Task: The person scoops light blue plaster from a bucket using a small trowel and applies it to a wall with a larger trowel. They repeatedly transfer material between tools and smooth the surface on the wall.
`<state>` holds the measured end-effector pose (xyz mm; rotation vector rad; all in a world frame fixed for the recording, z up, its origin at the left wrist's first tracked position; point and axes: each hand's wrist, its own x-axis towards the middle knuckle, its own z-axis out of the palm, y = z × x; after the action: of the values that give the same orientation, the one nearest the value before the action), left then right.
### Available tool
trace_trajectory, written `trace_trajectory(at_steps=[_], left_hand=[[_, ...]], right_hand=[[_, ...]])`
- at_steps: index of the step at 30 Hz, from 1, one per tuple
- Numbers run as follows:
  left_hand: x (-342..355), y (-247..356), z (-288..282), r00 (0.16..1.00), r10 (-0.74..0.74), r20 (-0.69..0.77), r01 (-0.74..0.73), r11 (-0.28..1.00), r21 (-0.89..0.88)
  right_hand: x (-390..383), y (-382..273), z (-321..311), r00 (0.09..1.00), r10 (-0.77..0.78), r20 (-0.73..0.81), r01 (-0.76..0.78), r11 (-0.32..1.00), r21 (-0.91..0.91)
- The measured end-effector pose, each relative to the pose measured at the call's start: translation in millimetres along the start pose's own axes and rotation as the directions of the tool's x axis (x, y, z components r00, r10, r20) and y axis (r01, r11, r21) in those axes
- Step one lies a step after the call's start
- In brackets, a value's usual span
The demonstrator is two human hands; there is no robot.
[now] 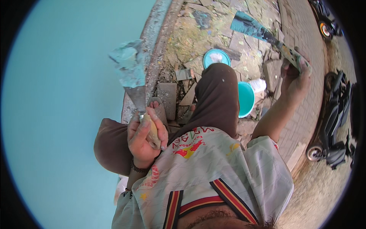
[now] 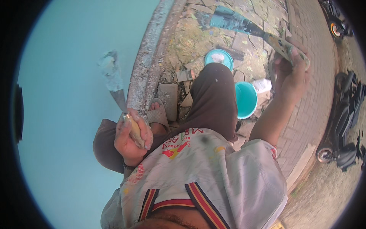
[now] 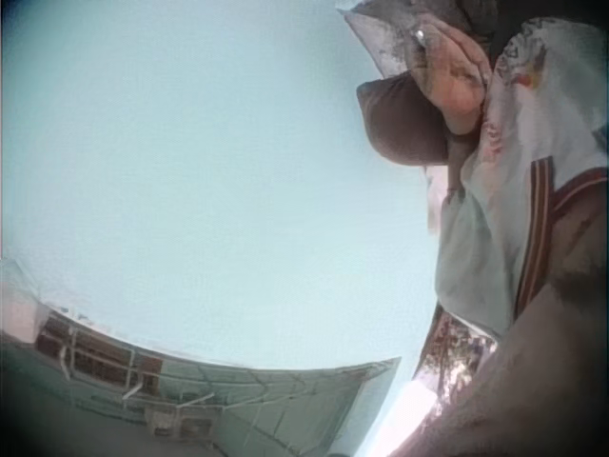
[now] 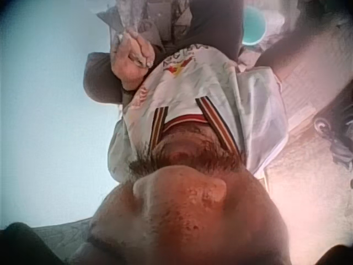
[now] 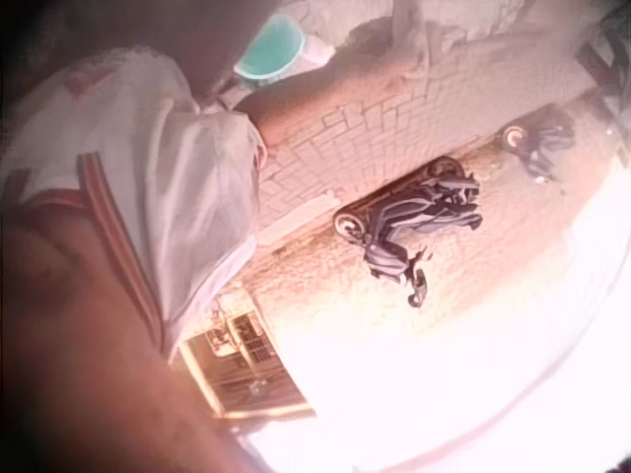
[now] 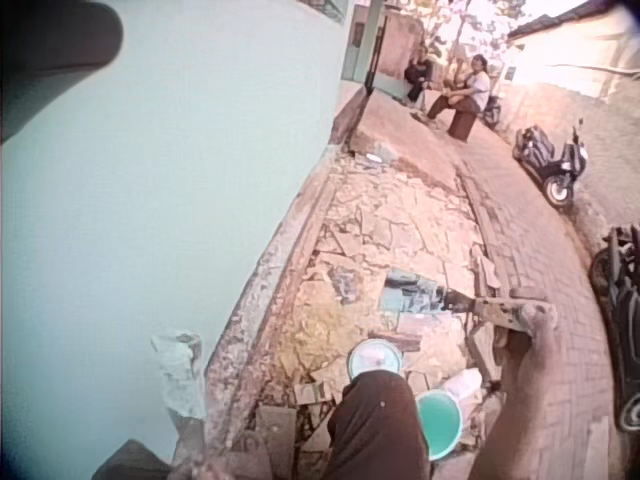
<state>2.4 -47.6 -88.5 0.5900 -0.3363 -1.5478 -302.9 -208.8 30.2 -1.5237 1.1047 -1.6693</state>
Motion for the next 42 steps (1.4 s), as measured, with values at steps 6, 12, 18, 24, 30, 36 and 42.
trace_trajectory(at_steps=[6, 12, 18, 24, 30, 36, 42], left_hand=[[25.9, -2.9, -11.5, 0.972, -0.065, 0.227, 0.031, 0.989, 0.147], [67.7, -5.2, -14.1, 0.961, -0.227, 0.158, 0.116, 0.849, 0.516], [97.1, -10.1, -11.2, 0.959, -0.278, 0.050, 0.170, 0.708, 0.685], [110.3, -21.8, -7.7, 0.965, -0.260, -0.020, 0.187, 0.636, 0.749], [108.0, -33.0, -14.1, 0.963, -0.256, -0.082, 0.222, 0.586, 0.779], [112.5, -43.9, -4.1, 0.957, -0.278, -0.089, 0.205, 0.422, 0.883], [142.8, -49.2, 32.7, 0.913, -0.408, -0.005, 0.139, 0.298, 0.945]], right_hand=[[-64.2, 28.9, -121.1, 0.882, 0.249, -0.400, -0.368, 0.894, -0.257], [-163.1, 85.3, -165.2, 0.711, 0.511, -0.483, -0.666, 0.709, -0.232], [-218.7, 172.4, -156.1, 0.841, 0.499, -0.208, -0.445, 0.421, -0.790], [-244.2, 248.4, -137.7, 0.840, 0.541, -0.030, -0.225, 0.299, -0.927], [-259.7, 241.0, -122.7, 0.778, 0.628, 0.005, -0.287, 0.363, -0.886], [-248.1, 178.6, -161.4, 0.506, 0.797, -0.331, -0.863, 0.460, -0.211], [-308.8, 153.4, -217.9, 0.509, 0.801, -0.315, -0.469, 0.565, 0.678]])
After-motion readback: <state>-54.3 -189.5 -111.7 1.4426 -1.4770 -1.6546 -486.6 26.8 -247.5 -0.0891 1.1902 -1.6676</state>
